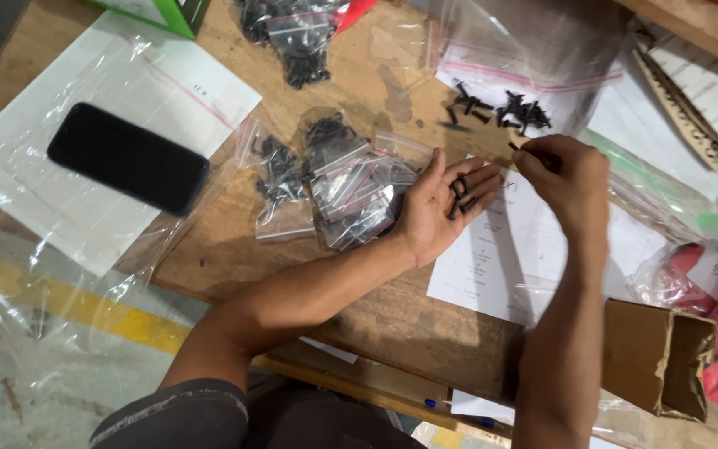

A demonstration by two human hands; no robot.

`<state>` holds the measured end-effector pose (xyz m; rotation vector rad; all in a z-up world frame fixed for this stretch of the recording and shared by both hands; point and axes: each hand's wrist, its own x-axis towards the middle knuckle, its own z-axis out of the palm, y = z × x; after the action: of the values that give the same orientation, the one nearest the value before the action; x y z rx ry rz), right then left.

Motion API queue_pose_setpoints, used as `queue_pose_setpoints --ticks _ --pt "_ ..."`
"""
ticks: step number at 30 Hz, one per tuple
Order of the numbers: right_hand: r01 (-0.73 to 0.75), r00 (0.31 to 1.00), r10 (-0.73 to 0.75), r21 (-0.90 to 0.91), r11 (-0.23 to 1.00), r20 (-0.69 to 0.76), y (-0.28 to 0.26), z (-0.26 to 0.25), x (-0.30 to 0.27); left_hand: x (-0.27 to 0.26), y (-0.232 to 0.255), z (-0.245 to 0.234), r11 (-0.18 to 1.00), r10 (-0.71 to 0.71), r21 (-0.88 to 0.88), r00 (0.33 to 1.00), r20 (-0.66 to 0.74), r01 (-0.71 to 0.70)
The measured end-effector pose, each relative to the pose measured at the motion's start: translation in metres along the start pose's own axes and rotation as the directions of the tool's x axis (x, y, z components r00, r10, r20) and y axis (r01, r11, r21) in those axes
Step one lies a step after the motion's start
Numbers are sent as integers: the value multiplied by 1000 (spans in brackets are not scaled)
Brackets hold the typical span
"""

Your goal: Sorting and inspecting small plastic components and fasteners on a workbench into various plastic bag packages.

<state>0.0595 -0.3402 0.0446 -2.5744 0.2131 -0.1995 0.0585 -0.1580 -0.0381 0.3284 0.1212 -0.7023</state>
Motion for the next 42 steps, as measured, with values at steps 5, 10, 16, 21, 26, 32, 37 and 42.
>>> queue_pose_setpoints --ticks 5,10,16,21,26,32,37,42 --pt "2 957 -87 295 956 275 -35 -25 -11 -3 3 0 1000 -26 -16 999 36 26" --pt "22 978 -86 314 949 190 -20 -24 -11 -1 1 -2 1000 -10 -20 999 54 11" --pt "1 1000 -7 326 945 17 -1 -14 -1 -1 2 0 1000 -15 -17 999 46 16" --pt "227 973 -224 52 973 -58 9 18 17 -1 2 0 1000 -16 1 998 54 16" --pt "249 947 -286 -229 941 -146 8 42 28 -1 3 -1 1000 -14 4 999 43 14" --pt "261 939 -301 -223 939 -168 24 40 31 -1 3 -2 1000 -12 2 999 53 12" --pt "234 970 -233 -1 972 69 -8 4 10 -1 3 -1 1000 -24 -10 999 29 25" --pt "207 975 -209 33 978 77 -11 9 12 -3 3 1 1000 -16 21 999 43 15"
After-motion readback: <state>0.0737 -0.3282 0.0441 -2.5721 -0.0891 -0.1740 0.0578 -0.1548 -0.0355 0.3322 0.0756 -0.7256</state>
